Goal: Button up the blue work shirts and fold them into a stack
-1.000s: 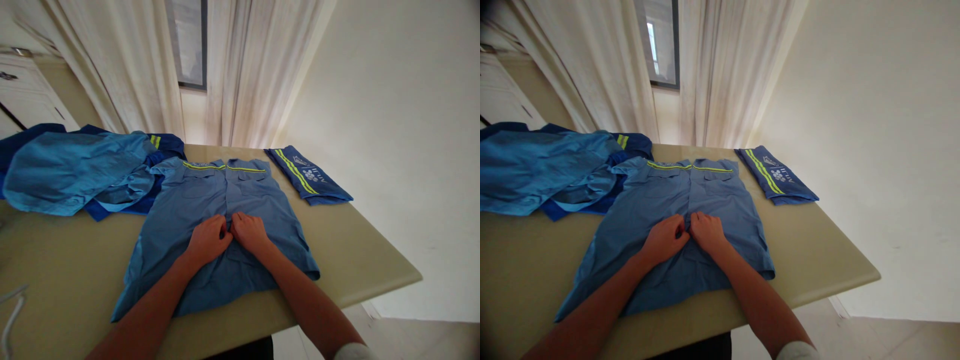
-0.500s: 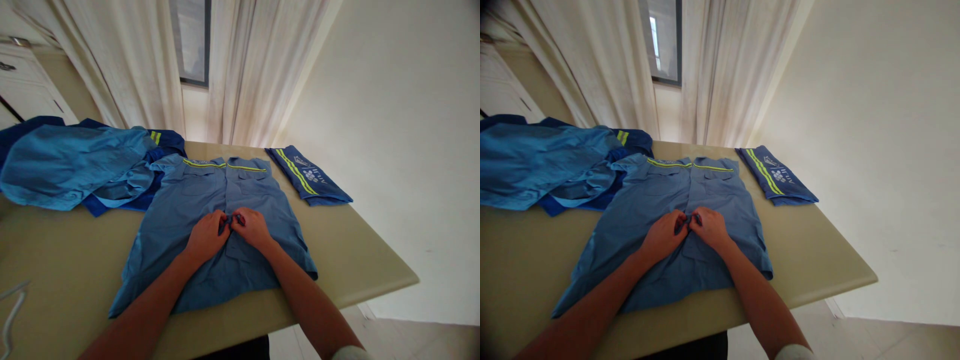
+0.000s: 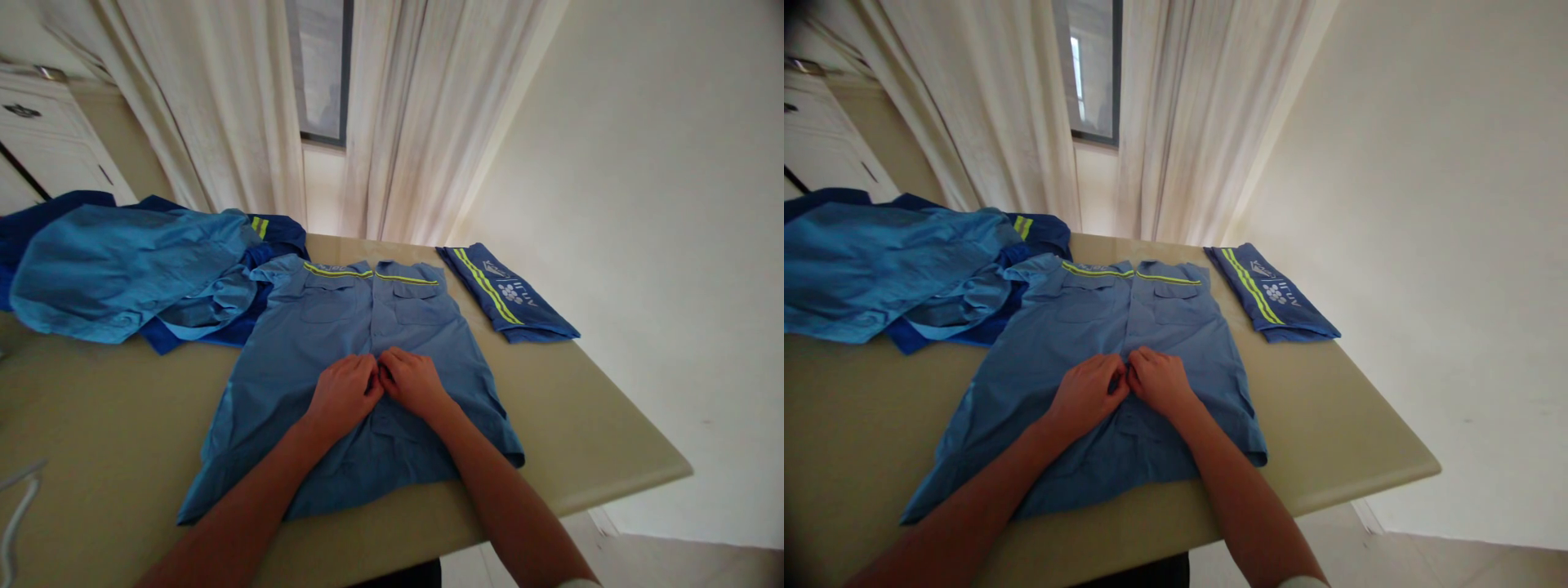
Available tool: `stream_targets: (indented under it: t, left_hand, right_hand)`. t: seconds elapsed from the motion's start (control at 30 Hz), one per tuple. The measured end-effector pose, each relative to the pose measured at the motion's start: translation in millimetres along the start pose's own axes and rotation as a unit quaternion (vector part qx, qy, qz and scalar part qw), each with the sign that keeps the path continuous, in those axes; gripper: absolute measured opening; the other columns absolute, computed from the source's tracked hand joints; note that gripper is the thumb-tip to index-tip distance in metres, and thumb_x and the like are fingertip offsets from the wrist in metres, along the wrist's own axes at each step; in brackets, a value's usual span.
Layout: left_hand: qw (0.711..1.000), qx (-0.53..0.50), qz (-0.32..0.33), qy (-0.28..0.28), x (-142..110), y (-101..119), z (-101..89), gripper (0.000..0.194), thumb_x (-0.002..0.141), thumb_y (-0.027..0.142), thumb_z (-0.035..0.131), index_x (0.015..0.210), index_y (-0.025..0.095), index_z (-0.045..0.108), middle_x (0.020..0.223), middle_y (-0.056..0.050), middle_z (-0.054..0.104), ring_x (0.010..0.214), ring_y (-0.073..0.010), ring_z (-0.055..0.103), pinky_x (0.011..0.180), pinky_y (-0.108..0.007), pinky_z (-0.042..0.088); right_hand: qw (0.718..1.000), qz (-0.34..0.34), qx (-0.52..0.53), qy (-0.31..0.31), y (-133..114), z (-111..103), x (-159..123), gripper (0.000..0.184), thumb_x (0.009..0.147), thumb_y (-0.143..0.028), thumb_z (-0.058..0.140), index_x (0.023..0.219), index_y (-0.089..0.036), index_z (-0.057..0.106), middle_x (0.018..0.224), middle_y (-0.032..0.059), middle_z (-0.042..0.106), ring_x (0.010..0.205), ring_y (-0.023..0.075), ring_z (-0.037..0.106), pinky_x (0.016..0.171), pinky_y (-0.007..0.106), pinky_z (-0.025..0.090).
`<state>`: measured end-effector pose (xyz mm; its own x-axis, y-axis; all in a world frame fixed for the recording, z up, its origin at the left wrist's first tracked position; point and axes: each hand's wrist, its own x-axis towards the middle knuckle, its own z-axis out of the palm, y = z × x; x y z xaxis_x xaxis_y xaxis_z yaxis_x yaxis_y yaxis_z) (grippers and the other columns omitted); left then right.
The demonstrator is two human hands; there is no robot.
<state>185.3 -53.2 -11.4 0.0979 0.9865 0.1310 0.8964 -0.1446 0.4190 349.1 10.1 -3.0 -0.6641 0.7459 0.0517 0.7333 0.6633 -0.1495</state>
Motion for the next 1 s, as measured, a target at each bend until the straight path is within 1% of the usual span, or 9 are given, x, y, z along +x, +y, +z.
stream_targets:
  t: [0.1,0.23,0.43,0.57,0.67,0.77,0.87,0.93,1.0]
  left_hand:
    - [1.0,0.002,0.005,0.001,0,-2,-0.8,0.005,0.094,0.024,0.054,0.091,0.023,0.059,0.093,-0.005,0.07,0.091,-0.0218,0.064,0.085,-0.034,0.046]
    - [1.0,-0.015,-0.001,-0.005,2,-6,-0.8,0.005,0.093,0.023,0.055,0.093,0.023,0.061,0.093,-0.004,0.071,0.088,-0.0216,0.066,0.082,-0.033,0.046]
    - [0.997,-0.069,-0.008,-0.022,6,-7,2.8,0.021,0.094,0.017,0.051,0.11,0.022,0.064,0.103,-0.006,0.074,0.094,-0.0212,0.069,0.086,-0.033,0.049]
    - [0.994,-0.097,-0.036,-0.02,6,-6,5.8,0.025,0.094,0.019,0.052,0.115,0.02,0.065,0.1,-0.006,0.074,0.094,-0.021,0.069,0.088,-0.033,0.051]
    - [0.993,-0.109,-0.036,0.008,5,-7,7.6,0.023,0.097,0.022,0.051,0.114,0.021,0.066,0.105,-0.006,0.074,0.098,-0.0211,0.069,0.091,-0.033,0.051]
    - [0.991,-0.121,-0.01,0.063,4,-7,10.5,0.022,0.102,0.028,0.046,0.108,0.021,0.066,0.113,-0.008,0.071,0.107,-0.022,0.066,0.099,-0.035,0.05]
    - [0.987,-0.135,-0.004,0.092,4,-8,13.8,0.023,0.103,0.03,0.046,0.116,0.019,0.062,0.118,-0.009,0.069,0.112,-0.0227,0.064,0.101,-0.035,0.048]
    - [0.987,-0.141,-0.008,0.073,5,-9,14.8,0.022,0.103,0.03,0.047,0.118,0.02,0.061,0.115,-0.008,0.071,0.107,-0.0223,0.066,0.096,-0.035,0.049]
    - [0.99,-0.138,-0.011,0.041,6,-10,13.9,0.018,0.102,0.029,0.049,0.11,0.021,0.063,0.105,-0.006,0.073,0.098,-0.0214,0.068,0.089,-0.033,0.05]
  right_hand:
    - [1.0,0.006,-0.018,0.012,-2,0,0,0.017,0.099,-0.025,0.052,0.102,-0.022,0.068,0.103,0.0076,0.072,0.087,0.019,0.068,0.068,0.027,0.039]
    - [0.999,0.024,-0.003,0.027,0,-2,-1,0.014,0.094,-0.022,0.054,0.098,-0.022,0.068,0.1,0.0052,0.071,0.082,0.0176,0.065,0.067,0.027,0.037]
    - [0.997,0.032,0.039,0.05,6,1,-1,0.012,0.092,-0.024,0.056,0.095,-0.022,0.067,0.097,0.0037,0.07,0.079,0.0162,0.061,0.068,0.027,0.035]
    - [0.995,0.035,0.064,0.068,12,5,2,0.011,0.091,-0.023,0.056,0.095,-0.021,0.067,0.098,0.0037,0.07,0.08,0.0156,0.06,0.07,0.026,0.036]
    - [0.991,0.044,0.088,0.085,15,6,4,0.011,0.089,-0.021,0.056,0.093,-0.021,0.066,0.094,0.0035,0.069,0.08,0.0155,0.059,0.072,0.025,0.038]
    - [0.986,0.036,0.125,0.104,14,7,5,0.01,0.088,-0.019,0.055,0.089,-0.02,0.065,0.085,0.0018,0.066,0.074,0.0145,0.056,0.071,0.025,0.038]
    - [0.979,0.019,0.164,0.117,13,9,6,0.01,0.088,-0.019,0.054,0.089,-0.019,0.063,0.081,0.0007,0.062,0.071,0.0138,0.054,0.069,0.024,0.039]
    - [0.978,0.016,0.175,0.114,13,10,6,0.011,0.088,-0.019,0.053,0.089,-0.019,0.063,0.08,0.0004,0.061,0.07,0.0137,0.053,0.068,0.024,0.038]
    - [0.978,0.009,0.181,0.099,13,11,6,0.01,0.087,-0.018,0.054,0.089,-0.019,0.064,0.08,0.0002,0.062,0.07,0.0138,0.053,0.069,0.024,0.038]
